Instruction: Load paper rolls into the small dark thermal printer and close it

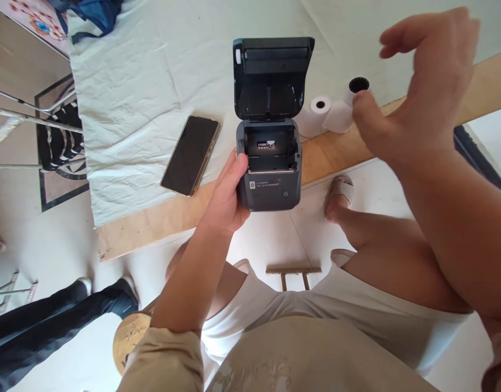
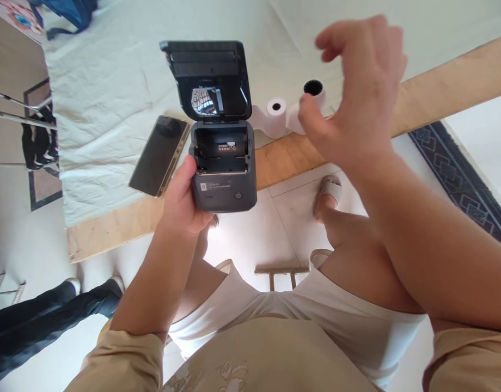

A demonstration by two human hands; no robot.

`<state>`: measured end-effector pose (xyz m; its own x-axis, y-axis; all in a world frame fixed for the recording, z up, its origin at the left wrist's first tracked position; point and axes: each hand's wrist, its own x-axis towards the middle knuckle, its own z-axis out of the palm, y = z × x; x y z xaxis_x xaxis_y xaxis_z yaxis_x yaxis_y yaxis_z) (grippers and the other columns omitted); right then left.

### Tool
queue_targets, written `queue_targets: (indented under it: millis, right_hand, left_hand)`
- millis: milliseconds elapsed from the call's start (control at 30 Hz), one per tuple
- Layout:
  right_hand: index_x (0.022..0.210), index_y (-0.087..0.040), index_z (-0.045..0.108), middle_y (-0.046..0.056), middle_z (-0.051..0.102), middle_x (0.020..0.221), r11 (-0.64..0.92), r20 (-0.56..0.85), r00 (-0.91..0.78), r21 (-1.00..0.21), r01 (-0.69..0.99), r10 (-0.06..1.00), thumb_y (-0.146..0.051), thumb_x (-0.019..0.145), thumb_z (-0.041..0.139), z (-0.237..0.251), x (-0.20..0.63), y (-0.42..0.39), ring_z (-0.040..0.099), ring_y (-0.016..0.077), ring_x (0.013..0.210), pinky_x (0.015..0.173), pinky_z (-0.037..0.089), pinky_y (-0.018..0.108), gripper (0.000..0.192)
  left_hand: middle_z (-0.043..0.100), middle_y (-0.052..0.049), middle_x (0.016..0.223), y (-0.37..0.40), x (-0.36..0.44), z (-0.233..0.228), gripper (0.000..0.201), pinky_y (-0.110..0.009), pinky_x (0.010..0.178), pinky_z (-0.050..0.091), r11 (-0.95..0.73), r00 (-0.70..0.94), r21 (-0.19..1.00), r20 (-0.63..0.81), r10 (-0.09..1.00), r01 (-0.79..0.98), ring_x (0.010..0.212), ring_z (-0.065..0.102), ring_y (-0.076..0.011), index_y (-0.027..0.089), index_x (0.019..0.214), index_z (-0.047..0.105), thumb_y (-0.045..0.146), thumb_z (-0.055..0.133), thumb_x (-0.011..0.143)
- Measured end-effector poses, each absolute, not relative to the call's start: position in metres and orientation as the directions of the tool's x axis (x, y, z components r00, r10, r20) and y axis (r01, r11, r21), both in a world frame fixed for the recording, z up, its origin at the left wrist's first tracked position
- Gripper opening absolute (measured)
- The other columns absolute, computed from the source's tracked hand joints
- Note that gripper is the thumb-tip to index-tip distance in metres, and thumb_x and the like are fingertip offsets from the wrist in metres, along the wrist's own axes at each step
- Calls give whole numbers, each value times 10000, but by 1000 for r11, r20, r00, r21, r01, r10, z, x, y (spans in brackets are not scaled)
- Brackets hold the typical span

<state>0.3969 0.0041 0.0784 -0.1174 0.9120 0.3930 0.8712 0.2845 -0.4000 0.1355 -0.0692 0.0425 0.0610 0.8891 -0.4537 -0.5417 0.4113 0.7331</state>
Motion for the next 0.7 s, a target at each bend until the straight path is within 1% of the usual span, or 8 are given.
queue_targets:
  millis: [100,167,300,367,467,567,633,700]
  right_hand:
    - [1422,-247,675,184,687,1502,291,263,-197,-392,873,945,-334,990,723,76,380,4,473,464,1586,1313,251,757,442]
    - [1325,-281,696,164,714,1447,296,189,-233,-458,838,954,-381,1013,742,68,370,10,349,446,1685,1373,81,779,331]
    - [1083,-319,722,129,733,1171,273,163,-221,-631,726,962,-373,967,790,62,362,18,391,397,1650,1413,0,737,145]
    - [1103,-314,717,118,732,1155,273,182,-203,-649,710,962,-348,916,834,68,365,14,468,412,1585,1403,60,738,223]
    - [1206,-288,664,107,720,1251,309,310,-129,-651,693,942,-311,808,920,78,379,2,625,391,1390,1324,328,644,474]
    - [1084,-311,649,89,674,1281,368,456,24,-746,555,890,-475,859,900,85,392,-14,652,322,1317,1114,528,469,375]
    - [991,-330,632,76,668,1209,309,374,122,-878,365,919,-551,871,865,92,393,-25,663,304,1268,926,580,418,343]
    - [980,-333,622,78,658,1114,133,146,43,-965,225,988,-591,903,770,100,386,-35,695,293,1130,742,575,402,307]
  left_hand:
    - [850,-28,1267,-69,134,39,519,-407,1102,685,387,79,792,-399,913,-471,1413,764,-323,336,1474,736,662,684,1073]
    - [851,-29,1268,-69,133,38,527,-403,1098,686,379,90,806,-381,920,-455,1408,766,-324,330,1453,749,675,698,1058]
    - [848,-34,1289,-69,134,38,499,-395,1108,680,376,90,805,-379,921,-460,1448,740,-327,317,1401,766,657,738,1037]
    - [845,-35,1286,-69,135,38,487,-414,1112,678,374,70,803,-388,919,-464,1473,724,-338,318,1402,761,648,731,1046]
    - [845,-45,1282,-70,136,38,476,-428,1112,679,372,53,799,-396,917,-472,1502,700,-363,309,1381,765,634,753,1034]
    - [842,-38,1305,-70,136,38,444,-418,1137,677,378,88,782,-388,918,-495,1531,678,-366,305,1326,781,593,818,990]
    - [838,-29,1322,-69,136,39,419,-428,1159,675,384,115,769,-382,917,-510,1544,668,-364,298,1293,785,570,834,979]
    - [836,-22,1326,-69,136,39,408,-446,1168,676,392,119,762,-389,913,-515,1548,666,-365,293,1282,781,566,831,983]
